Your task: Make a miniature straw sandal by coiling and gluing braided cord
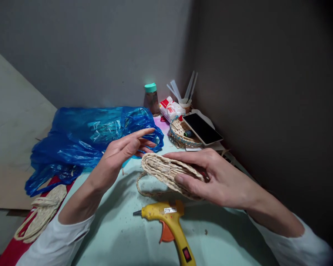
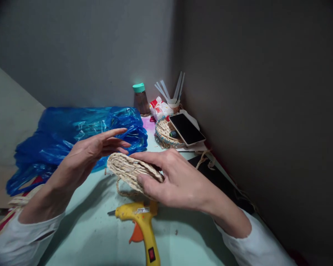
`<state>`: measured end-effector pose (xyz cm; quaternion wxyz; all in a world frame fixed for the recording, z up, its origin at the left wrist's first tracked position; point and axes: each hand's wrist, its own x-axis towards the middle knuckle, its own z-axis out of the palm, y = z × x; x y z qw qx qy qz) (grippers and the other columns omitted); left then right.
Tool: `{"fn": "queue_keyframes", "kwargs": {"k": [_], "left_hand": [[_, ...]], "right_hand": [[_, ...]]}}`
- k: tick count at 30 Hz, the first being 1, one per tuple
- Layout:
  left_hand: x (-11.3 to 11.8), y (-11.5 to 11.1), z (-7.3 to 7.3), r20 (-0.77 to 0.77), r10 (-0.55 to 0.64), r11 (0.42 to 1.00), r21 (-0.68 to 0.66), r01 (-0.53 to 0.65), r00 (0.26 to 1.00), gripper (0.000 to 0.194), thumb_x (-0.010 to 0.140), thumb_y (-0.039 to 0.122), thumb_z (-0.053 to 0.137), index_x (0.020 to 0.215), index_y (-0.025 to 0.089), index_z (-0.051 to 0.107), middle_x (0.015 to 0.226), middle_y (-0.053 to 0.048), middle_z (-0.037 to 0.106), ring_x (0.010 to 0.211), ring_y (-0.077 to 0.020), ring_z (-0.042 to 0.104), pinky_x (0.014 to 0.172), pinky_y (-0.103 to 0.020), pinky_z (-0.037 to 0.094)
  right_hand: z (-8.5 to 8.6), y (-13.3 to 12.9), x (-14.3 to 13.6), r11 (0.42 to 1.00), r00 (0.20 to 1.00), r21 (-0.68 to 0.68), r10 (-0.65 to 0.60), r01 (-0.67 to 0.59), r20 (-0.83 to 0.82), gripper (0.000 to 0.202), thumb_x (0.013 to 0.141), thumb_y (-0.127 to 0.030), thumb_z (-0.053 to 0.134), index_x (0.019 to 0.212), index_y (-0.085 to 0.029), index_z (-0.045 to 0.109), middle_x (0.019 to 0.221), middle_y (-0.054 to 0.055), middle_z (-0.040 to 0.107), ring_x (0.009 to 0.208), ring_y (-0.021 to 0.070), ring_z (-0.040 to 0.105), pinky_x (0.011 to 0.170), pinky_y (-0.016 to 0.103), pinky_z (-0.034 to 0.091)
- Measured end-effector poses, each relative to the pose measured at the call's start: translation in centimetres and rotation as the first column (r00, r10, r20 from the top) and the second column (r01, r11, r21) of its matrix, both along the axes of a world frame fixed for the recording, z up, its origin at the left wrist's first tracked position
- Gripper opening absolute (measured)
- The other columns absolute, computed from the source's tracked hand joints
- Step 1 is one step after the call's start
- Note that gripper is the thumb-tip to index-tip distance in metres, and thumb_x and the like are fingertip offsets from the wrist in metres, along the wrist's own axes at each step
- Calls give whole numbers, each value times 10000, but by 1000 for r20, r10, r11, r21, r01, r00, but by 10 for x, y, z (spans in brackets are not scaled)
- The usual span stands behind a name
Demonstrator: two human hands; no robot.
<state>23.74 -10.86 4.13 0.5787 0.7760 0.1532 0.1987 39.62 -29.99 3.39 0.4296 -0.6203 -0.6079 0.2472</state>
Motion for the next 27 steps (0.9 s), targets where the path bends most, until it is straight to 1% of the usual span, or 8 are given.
{"fn": "queue_keyframes", "kwargs": {"k": [4, 6, 10, 14, 17, 21, 24, 27], "left_hand": [[-8, -13, 10, -46, -61, 997, 46, 63, 997, 435, 819, 412, 730, 1224, 253, 709, 1062, -82, 752, 970, -285, 697, 767, -309, 553], [-10, -20, 15, -100, -103, 992, 63, 110, 990, 401, 794, 351, 765, 1182, 274, 699, 1061, -70, 745, 949, -277, 702, 763, -310, 561], [-8, -30, 18, -135, -77, 991, 98, 91, 988, 297, 794, 285, 766, 1083, 273, 698, 936, -51, 723, 807, -228, 693, 642, -270, 559], [-4, -31, 15, -119, -66, 998, -16, 64, 991, 213, 789, 262, 771, 992, 260, 708, 845, -27, 697, 637, -173, 664, 544, -250, 555], [-3, -31, 14, -136, -62, 991, -128, 44, 989, 182, 764, 253, 795, 928, 248, 715, 791, -20, 702, 599, -172, 674, 542, -258, 570], [-4, -33, 15, -160, -65, 983, -177, 36, 985, 158, 757, 241, 802, 902, 247, 740, 747, -22, 712, 605, -182, 691, 555, -260, 566], [-4, -33, 15, -170, -48, 989, -144, 23, 984, 155, 751, 247, 805, 901, 249, 765, 767, -28, 722, 620, -187, 684, 550, -264, 560], [-4, -33, 15, -189, -20, 994, -113, -1, 982, 174, 732, 266, 819, 900, 243, 781, 787, -37, 732, 648, -199, 681, 552, -268, 557]], "right_hand": [[2, -2, -2, 999, 999, 33, 8, -9, 33, 433, 888, -132, 572, 1294, -255, 656, 706, -59, 570, 556, 71, 462, 529, 197, 347], [3, -2, -4, 998, 998, 59, -6, 2, 69, 407, 884, -135, 585, 1268, -243, 665, 724, -61, 587, 565, 69, 481, 534, 195, 357], [3, -2, -7, 997, 994, 79, -32, 23, 104, 304, 892, -162, 595, 1176, -215, 689, 729, -60, 619, 577, 73, 498, 545, 197, 370], [2, -4, -6, 998, 995, 62, -29, 23, 100, 282, 936, -212, 584, 1194, -274, 680, 735, -77, 634, 589, 79, 515, 565, 205, 383], [-1, -4, -2, 998, 998, 56, 15, -18, 56, 275, 1019, -278, 507, 1239, -297, 671, 886, -65, 701, 731, 93, 612, 667, 203, 434], [-5, -1, 6, 992, 996, 84, 93, -94, 17, 280, 1060, -294, 469, 1189, -346, 711, 1057, -82, 723, 868, 94, 669, 730, 186, 456], [-6, 0, 10, 994, 997, 83, 71, -70, -8, 270, 1051, -301, 498, 1180, -372, 724, 1023, -89, 731, 935, 109, 679, 738, 181, 470], [-6, 1, 12, 995, 998, 80, 56, -54, -19, 265, 1038, -288, 523, 1175, -379, 730, 979, -95, 734, 851, 94, 682, 716, 178, 480]]}}
